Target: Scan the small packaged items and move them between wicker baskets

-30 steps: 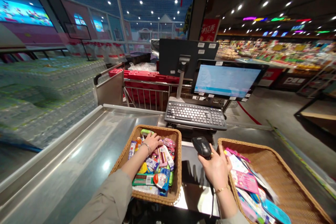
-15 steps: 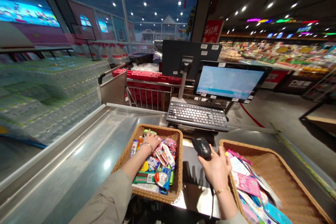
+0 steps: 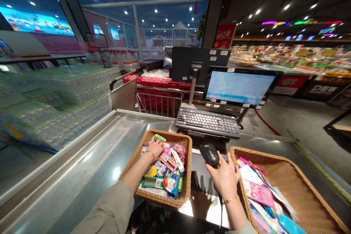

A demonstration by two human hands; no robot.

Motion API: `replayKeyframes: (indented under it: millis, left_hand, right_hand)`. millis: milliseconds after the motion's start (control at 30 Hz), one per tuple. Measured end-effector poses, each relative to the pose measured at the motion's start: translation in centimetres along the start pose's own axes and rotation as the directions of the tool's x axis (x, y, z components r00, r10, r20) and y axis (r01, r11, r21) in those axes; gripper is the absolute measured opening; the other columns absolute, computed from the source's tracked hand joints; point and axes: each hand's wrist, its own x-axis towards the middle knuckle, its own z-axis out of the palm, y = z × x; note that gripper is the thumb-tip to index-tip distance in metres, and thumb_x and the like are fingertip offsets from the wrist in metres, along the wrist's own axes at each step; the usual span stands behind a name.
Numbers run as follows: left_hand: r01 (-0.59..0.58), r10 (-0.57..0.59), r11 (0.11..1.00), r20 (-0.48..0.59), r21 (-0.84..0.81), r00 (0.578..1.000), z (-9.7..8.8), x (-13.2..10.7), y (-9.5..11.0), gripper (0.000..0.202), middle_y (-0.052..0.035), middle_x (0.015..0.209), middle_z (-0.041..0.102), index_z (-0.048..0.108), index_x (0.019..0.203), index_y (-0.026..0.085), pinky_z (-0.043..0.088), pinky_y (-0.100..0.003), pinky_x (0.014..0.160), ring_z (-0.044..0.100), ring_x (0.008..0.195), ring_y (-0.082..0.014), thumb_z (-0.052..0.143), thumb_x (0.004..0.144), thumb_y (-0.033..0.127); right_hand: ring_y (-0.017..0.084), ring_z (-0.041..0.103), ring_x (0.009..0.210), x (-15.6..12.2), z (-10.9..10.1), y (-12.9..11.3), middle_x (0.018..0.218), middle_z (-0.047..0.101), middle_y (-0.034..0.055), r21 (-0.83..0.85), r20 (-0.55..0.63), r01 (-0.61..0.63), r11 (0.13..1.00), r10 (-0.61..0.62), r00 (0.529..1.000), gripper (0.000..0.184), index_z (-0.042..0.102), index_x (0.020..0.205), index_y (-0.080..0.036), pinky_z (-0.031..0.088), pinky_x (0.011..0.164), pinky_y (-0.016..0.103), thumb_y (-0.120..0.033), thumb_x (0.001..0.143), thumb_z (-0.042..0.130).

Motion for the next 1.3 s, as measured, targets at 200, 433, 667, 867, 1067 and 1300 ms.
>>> replayKeyframes:
  millis: [200,433,667,867,1067,1300]
  left_hand:
    - [0.029,-0.029,1.000,-0.142,-0.001,0.989,-1.3,-1.1,0.4,0.025,-0.0034,0.149,0.050,0.071,0.100,0.029,0.002,-0.071,0.115,0.028,0.145,-0.0358,0.075,0.075,0.028]
    - [0.143,-0.142,0.989,-0.340,-0.022,0.930,-3.2,-2.3,0.2,0.028,-0.0007,0.153,0.045,0.070,0.104,0.033,-0.003,-0.074,0.114,0.020,0.149,-0.0375,0.075,0.076,0.030]
    - [0.188,-0.205,0.979,-0.458,-0.082,0.865,-5.1,-2.4,3.2,0.030,-0.0018,0.155,0.042,0.070,0.109,0.030,-0.006,-0.074,0.115,0.018,0.149,-0.0386,0.071,0.081,0.037]
    - [0.170,-0.213,0.977,-0.502,-0.132,0.838,-5.2,-1.3,6.2,0.035,-0.0025,0.156,0.040,0.068,0.114,0.031,-0.004,-0.076,0.114,0.013,0.150,-0.0409,0.070,0.081,0.042]
    - [0.145,-0.205,0.977,-0.529,-0.154,0.824,-5.1,0.0,8.8,0.035,-0.0023,0.156,0.040,0.068,0.113,0.030,-0.003,-0.076,0.113,0.012,0.150,-0.0420,0.069,0.081,0.044]
    - [0.095,-0.178,0.980,-0.563,-0.175,0.807,-5.1,1.6,11.2,0.037,-0.0060,0.153,0.044,0.068,0.115,0.030,0.000,-0.078,0.111,0.015,0.148,-0.0441,0.070,0.081,0.044]
  right_hand:
    - [0.030,0.033,0.141,-0.1,-0.5,0.6,0.132,0.063,0.0080,0.025,0.003,0.027,0.999,-0.027,1.000,0.038,0.074,0.102,-0.023,0.020,0.113,0.052,-0.044,0.073,0.060]
    - [0.030,0.032,0.142,-0.4,-1.0,0.8,0.134,0.062,0.0068,0.032,-0.008,0.035,0.999,-0.035,0.999,0.044,0.072,0.109,-0.024,0.019,0.112,0.052,-0.045,0.072,0.058]
    - [0.031,0.032,0.142,-0.7,-1.3,0.8,0.132,0.063,0.0060,0.035,-0.019,0.059,0.998,-0.059,0.998,0.035,0.074,0.099,-0.026,0.019,0.111,0.054,-0.044,0.073,0.058]
    - [0.031,0.028,0.143,-1.1,-2.4,0.8,0.133,0.063,0.0043,0.024,-0.001,0.117,0.993,-0.117,0.993,0.024,0.075,0.090,-0.027,0.018,0.111,0.056,-0.040,0.077,0.059]
    - [0.032,0.027,0.144,-1.1,-3.3,0.7,0.135,0.062,0.0033,-0.008,0.005,0.127,0.992,-0.127,0.992,0.018,0.074,0.084,-0.026,0.017,0.111,0.058,-0.035,0.076,0.062]
    - [0.034,0.023,0.145,-1.2,-4.0,0.6,0.139,0.059,0.0028,0.024,0.040,0.114,0.993,-0.115,0.993,0.016,0.075,0.081,-0.026,0.013,0.112,0.062,-0.032,0.074,0.061]
